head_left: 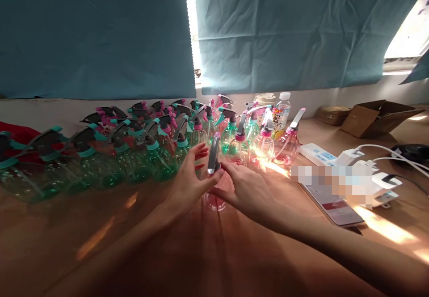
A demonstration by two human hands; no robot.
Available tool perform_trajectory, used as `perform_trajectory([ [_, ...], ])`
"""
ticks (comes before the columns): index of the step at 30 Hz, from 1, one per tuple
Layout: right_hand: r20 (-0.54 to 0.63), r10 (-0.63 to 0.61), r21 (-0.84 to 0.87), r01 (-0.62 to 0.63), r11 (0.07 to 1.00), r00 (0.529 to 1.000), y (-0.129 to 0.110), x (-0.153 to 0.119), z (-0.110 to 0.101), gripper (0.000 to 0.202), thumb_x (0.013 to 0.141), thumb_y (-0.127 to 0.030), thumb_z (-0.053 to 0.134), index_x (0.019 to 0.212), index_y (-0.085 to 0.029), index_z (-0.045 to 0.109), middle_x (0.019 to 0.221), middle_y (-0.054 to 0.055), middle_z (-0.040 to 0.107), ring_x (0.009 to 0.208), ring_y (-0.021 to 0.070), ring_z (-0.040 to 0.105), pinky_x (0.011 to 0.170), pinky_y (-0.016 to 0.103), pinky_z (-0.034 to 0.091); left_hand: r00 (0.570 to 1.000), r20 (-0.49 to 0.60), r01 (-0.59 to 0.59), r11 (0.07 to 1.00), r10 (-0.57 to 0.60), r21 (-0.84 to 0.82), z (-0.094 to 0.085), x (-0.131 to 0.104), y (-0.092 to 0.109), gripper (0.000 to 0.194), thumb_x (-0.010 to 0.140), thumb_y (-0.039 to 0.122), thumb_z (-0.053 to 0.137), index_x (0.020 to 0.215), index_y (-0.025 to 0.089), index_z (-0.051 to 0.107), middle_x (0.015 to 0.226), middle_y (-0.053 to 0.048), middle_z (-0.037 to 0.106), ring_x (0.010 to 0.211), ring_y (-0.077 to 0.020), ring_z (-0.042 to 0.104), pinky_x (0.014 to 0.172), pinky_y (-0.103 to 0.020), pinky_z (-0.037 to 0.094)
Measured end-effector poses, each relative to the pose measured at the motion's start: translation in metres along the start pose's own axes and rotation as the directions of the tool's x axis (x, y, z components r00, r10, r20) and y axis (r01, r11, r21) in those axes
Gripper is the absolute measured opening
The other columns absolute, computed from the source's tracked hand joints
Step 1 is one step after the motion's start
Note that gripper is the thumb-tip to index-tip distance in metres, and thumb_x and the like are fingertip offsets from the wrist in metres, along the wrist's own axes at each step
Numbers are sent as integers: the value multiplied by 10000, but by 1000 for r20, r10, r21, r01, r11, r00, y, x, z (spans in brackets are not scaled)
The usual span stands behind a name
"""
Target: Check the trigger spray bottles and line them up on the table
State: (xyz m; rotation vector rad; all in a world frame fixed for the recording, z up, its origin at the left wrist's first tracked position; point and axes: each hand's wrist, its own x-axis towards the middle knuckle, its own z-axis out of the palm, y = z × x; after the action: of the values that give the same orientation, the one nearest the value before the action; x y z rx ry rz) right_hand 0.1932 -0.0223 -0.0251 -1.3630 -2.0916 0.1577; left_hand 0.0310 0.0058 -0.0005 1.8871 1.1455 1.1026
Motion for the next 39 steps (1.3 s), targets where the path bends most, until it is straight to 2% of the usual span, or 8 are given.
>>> perform_trajectory([
  [3,-54,-103,-29,102,994,993,-7,-19,4,391,887,-542,557,1031,-183,611,955,108,696,842,283,620,702,403,491,1000,7,28,1000,-28,8,11,-7,15,580,770,358,677,1283,213,448,1298,-111,548,1054,-249,607,859,-363,516],
  [5,-78,-138,-32,136,990,987,-10,-27,7,438,879,-553,563,1063,-158,601,984,138,691,877,306,612,723,437,495,1000,10,6,1000,-6,24,15,-12,20,484,799,340,646,1240,210,495,1241,-90,593,945,-215,635,824,-336,517],
  [8,-69,-178,48,182,982,982,-8,-35,10,503,899,-544,536,1178,-126,554,1109,178,665,1022,338,598,830,495,495,999,16,-50,997,49,53,15,-19,20,385,834,275,578,1212,211,538,1232,-71,612,999,-209,619,856,-315,494],
  [12,-10,-206,249,202,947,978,18,-39,14,508,961,-490,457,1345,-157,443,1244,159,625,1153,288,581,966,484,474,998,36,-59,995,56,75,6,-20,16,381,817,234,529,1194,209,570,1200,-56,622,924,-198,614,809,-311,490],
  [16,31,-209,202,199,959,977,53,-41,24,383,960,-408,497,1248,-164,560,1241,163,626,1166,283,587,971,482,494,999,6,-49,995,49,85,-4,-17,12,380,794,218,526,1167,214,597,1114,-24,637,814,-171,576,851,-326,468],
  [22,152,-293,107,279,954,944,75,-39,33,304,962,-319,510,1186,-155,635,1297,162,604,1263,270,524,1024,447,474,999,-12,-30,998,31,50,-9,-8,2,355,810,210,524,1144,274,624,1006,-1,655,824,-178,557,911,-362,448],
  [28,184,-231,116,212,970,955,77,-38,36,442,948,-408,520,1309,-160,576,1390,160,540,1339,289,445,1093,486,395,1000,11,-1,999,2,-42,-4,1,-3,354,792,236,552,1134,278,629,1177,-13,645,1009,-210,615,916,-353,486],
  [39,216,-201,140,173,975,956,78,-37,36,475,952,-426,506,1331,-144,560,1415,163,514,1358,283,421,1100,475,391,994,109,13,997,-5,-71,-5,2,0,416,773,229,534,1173,294,630,1221,-18,655,1001,-227,631,846,-342,508],
])
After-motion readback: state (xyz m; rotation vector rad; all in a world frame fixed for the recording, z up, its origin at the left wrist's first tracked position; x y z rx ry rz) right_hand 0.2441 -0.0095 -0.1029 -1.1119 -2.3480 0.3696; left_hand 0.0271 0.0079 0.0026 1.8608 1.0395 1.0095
